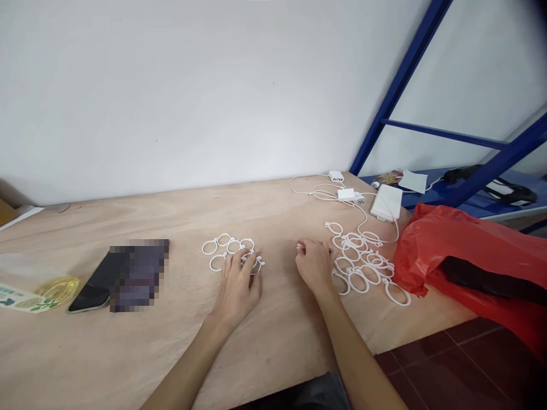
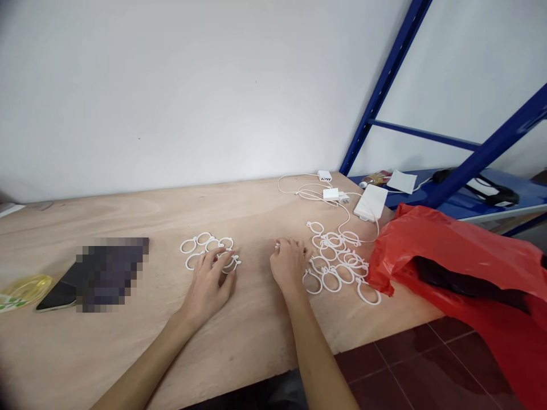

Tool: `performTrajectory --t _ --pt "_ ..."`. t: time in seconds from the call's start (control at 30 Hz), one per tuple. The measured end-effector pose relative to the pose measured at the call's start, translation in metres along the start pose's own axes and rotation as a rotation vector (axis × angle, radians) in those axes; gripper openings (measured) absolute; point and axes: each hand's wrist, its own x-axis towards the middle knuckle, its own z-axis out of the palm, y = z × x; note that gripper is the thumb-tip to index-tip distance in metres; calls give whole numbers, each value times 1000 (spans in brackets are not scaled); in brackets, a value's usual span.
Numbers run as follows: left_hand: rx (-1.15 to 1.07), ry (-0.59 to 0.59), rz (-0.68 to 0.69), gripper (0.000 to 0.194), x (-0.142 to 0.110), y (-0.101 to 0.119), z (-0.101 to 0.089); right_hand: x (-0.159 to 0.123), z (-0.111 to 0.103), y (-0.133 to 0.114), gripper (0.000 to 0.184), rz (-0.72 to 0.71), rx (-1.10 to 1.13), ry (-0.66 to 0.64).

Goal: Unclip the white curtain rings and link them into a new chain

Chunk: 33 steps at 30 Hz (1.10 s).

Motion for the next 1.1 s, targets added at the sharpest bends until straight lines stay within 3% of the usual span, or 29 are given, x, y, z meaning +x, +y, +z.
performTrajectory --t 0.07,0.17,0.3,0.43,0.6,0.9,1.1 --pt "-53 25 1 34 0 2 0 1 1 -2 27 -31 107 -1" --pt "-166 48 10 33 1 6 -2 0 2 -9 23 -43 508 -24" --pt "-330 27 -54 41 3 12 -6 -5 -3 -23 27 55 1131 -273" --pt "-494 -37 -155 45 5 15 -7 -14 -9 -34 25 117 1415 -499" --pt "-594 -1 -236 45 7 14 -6 -17 -11 -36 21 123 1498 -606" --pt "-596 -33 -138 34 7 15 -11 -18 -12 -36 19 18 1456 -665" --pt "-645 -129 -143 28 8 16 -12 -19 -9 -37 20 -170 1251 -477"
